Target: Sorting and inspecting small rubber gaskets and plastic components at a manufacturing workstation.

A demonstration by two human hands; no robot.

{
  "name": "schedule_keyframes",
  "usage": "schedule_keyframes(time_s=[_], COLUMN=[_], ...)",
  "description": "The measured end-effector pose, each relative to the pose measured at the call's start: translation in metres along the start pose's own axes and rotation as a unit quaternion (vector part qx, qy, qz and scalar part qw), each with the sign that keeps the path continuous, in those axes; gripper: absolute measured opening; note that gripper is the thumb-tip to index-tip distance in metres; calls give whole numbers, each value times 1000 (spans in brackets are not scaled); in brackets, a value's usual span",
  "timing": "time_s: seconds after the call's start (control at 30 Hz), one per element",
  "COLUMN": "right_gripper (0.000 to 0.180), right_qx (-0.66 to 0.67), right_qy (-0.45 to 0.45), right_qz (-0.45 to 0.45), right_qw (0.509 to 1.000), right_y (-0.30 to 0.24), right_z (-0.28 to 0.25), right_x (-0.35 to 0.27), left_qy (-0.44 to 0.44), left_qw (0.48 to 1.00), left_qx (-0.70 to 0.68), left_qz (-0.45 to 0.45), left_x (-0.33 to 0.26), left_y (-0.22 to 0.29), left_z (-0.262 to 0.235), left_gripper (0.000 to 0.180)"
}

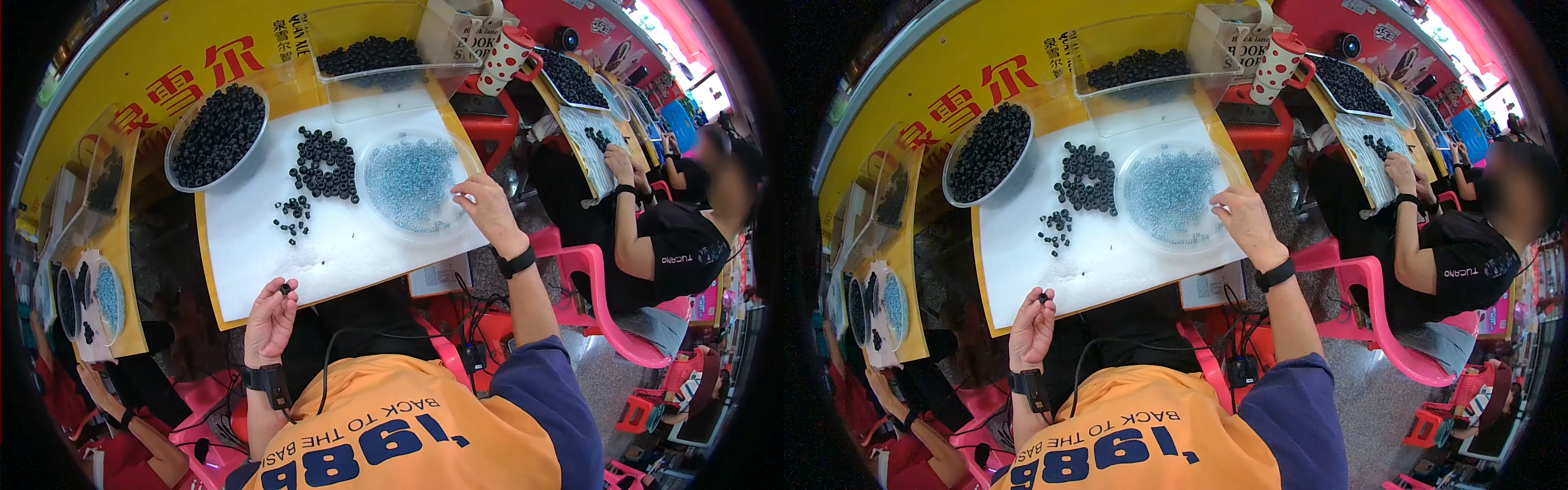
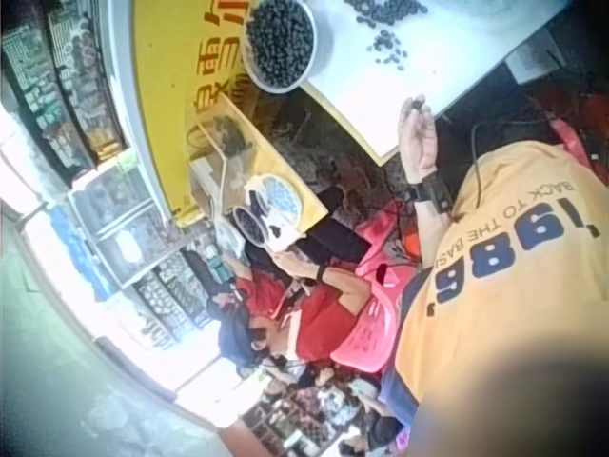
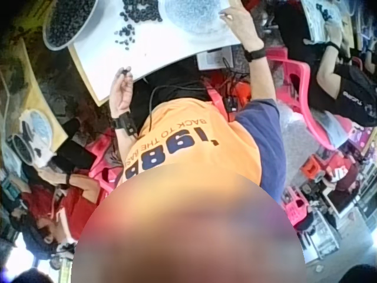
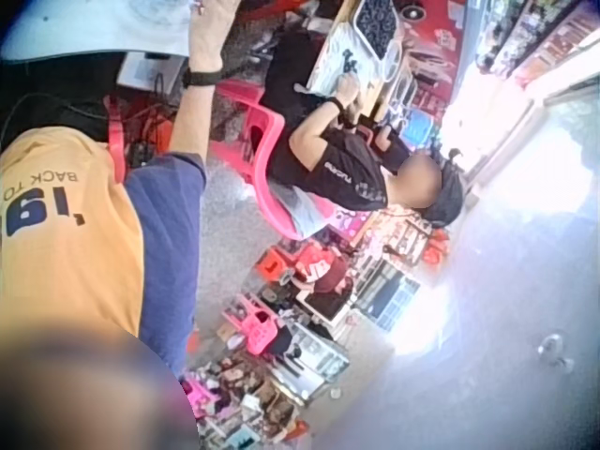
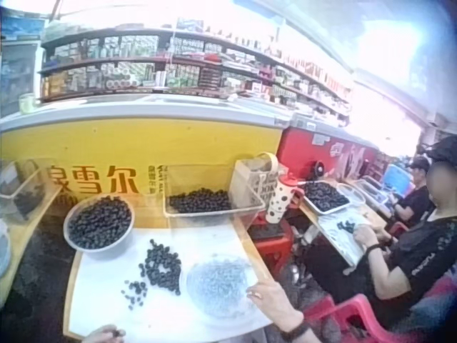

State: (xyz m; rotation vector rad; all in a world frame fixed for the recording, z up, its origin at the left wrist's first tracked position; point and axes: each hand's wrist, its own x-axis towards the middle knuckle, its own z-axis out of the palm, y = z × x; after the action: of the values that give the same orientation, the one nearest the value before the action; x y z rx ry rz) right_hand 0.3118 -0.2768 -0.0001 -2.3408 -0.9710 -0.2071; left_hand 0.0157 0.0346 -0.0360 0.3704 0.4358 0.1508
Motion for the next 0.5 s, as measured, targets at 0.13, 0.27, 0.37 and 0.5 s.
schedule_keyframes(time_s=[0.13,0.27,0.37,0.5], right_gripper=[13,12,10,13], right_qx=[-13,-39,-50,109], right_qy=[-38,-32,-6,9], right_qz=[2,10,-49,102], right_qw=[999,999,998,989], right_y=[-5,-5,0,-56], right_z=[8,11,20,-3], right_x=[1,0,6,6], left_qy=[16,10,3,-18], left_qw=[1000,999,998,990], left_qx=[17,43,69,141], left_qz=[9,11,1,-24], left_x=[-3,-2,-5,11], left_y=[-6,-10,-7,-4], left_z=[-4,-8,6,37], left_gripper=[23,21,22,24])
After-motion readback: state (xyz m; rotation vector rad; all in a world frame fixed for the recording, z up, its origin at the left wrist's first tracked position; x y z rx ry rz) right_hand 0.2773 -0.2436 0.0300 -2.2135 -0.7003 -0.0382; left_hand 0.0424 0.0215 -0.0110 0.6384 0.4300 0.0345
